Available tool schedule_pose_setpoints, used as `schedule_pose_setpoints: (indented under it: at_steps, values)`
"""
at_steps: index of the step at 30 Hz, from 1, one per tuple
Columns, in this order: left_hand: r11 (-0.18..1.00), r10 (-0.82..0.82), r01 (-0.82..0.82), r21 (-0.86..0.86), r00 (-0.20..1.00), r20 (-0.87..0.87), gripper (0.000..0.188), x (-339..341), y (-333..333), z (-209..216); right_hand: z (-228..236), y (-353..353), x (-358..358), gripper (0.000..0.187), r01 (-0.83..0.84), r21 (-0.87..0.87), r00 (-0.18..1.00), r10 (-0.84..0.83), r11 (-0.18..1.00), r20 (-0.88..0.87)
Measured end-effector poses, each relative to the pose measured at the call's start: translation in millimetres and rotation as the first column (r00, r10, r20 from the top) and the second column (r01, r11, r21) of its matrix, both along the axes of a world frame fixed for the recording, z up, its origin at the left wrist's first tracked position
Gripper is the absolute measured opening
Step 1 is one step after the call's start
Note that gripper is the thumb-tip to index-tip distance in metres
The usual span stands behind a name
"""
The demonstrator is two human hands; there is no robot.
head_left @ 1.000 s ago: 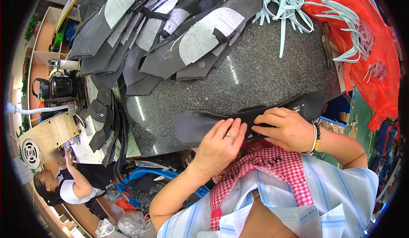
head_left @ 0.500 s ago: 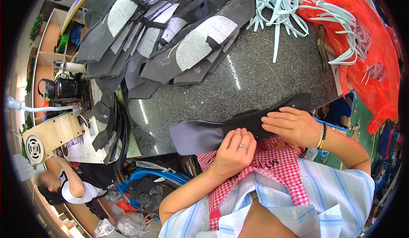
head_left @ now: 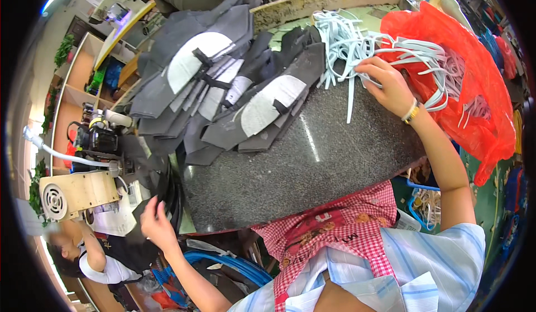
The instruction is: The person opens a red plastic bag and pours out white strips onto the table. The person then places the white strips along the edges of black shoe components, pressing and folding the material over each strip by hand.
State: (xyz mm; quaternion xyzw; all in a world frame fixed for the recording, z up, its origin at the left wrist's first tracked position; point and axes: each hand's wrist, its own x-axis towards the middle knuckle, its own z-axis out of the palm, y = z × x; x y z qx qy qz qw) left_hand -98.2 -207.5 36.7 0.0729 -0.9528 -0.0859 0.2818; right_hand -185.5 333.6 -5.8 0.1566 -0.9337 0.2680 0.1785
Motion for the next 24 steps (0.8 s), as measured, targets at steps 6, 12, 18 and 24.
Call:
schedule_pose_setpoints:
  at_steps: [6, 12, 18, 24]
  values:
    - [0.864, -0.502, 0.502, -0.038, 0.865, 0.0, 0.037, -42, 124, -35, -14, 9, -58, 0.029, 0.169, 0.389, 0.975, -0.095, 0.906, -0.202]
    - [0.715, -0.694, 0.685, 0.14, 0.72, 0.024, 0.034, -108, 220, -14, 17, 29, -47, 0.016, 0.231, 0.247, 0.967, -0.25, 0.941, 0.049]
    - [0.643, -0.761, 0.699, -0.313, 0.629, -0.158, 0.039, -57, 215, -26, 24, 7, -11, 0.026, 0.197, -0.596, 0.953, -0.01, 0.778, 0.302]
    - [0.705, -0.709, 0.709, -0.012, 0.704, -0.042, 0.045, -89, 233, -21, 29, -38, -11, 0.024, 0.211, -0.797, 0.751, 0.427, 0.566, 0.503]
